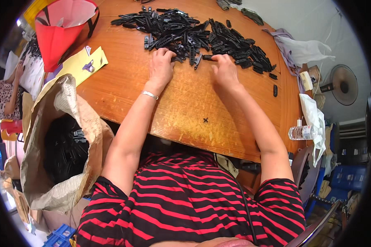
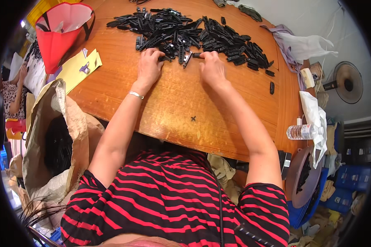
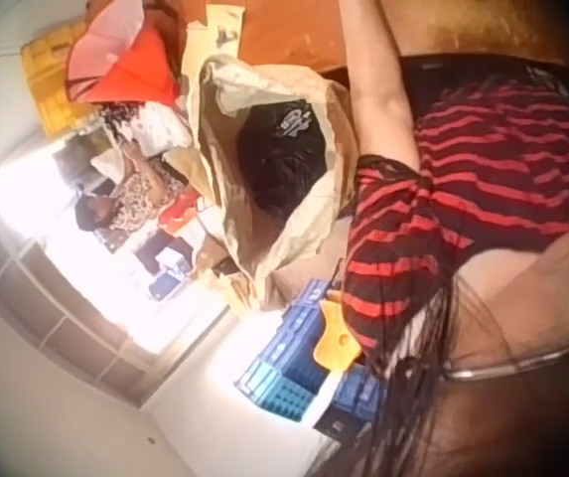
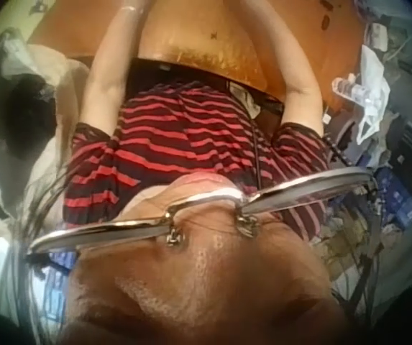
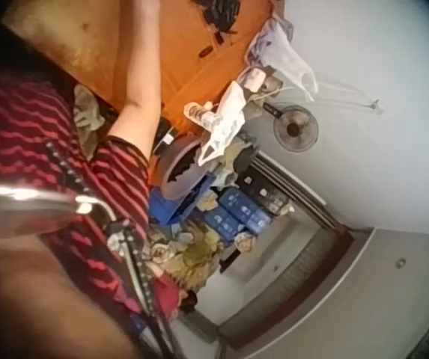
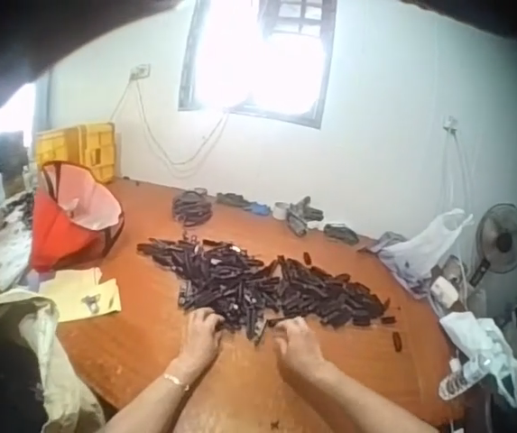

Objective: Assembling small black plastic components at a wooden table.

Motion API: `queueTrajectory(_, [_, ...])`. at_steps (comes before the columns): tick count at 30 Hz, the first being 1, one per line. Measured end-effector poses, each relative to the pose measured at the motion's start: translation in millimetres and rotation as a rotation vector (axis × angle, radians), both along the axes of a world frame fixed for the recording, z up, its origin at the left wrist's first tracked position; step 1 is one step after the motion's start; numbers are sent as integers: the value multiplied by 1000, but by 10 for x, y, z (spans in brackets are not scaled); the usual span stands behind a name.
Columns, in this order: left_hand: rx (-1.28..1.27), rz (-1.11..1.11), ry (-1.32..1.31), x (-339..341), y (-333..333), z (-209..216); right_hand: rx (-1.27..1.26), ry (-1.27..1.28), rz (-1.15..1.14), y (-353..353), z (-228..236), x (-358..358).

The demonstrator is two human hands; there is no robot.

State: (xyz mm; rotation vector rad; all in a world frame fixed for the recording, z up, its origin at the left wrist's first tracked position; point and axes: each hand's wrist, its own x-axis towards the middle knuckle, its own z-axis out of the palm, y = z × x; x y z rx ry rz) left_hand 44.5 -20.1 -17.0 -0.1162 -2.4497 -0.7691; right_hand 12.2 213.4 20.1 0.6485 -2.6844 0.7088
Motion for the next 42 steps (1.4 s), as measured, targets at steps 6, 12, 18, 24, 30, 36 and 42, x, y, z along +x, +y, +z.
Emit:
queueTrajectory(6, [-16, 16, 9, 140, 37, 42, 278, -73, -73, 7, -54, -338])
queueTrajectory(12, [20, -26, -61, 269, -7, 45, 417, -108, -76, -14, -24, -285])
queueTrajectory(18, [89, -15, -55, 368, -70, 44, 106, -413, 39, -169, 192, 265])
queueTrajectory(24, [320, -35, -116, 508, -90, 59, -31, -368, 205, -488, -208, 603])
queueTrajectory(30, [570, -119, -309, 690, -136, 159, 58, -35, 185, -559, -237, 745])
queueTrajectory(36, [721, -325, -386, 820, -72, 247, -438, -452, 114, -447, 50, 701])
queueTrajectory(42, [984, -454, -494, 864, 31, 336, -600, -807, 209, -342, 75, 782])
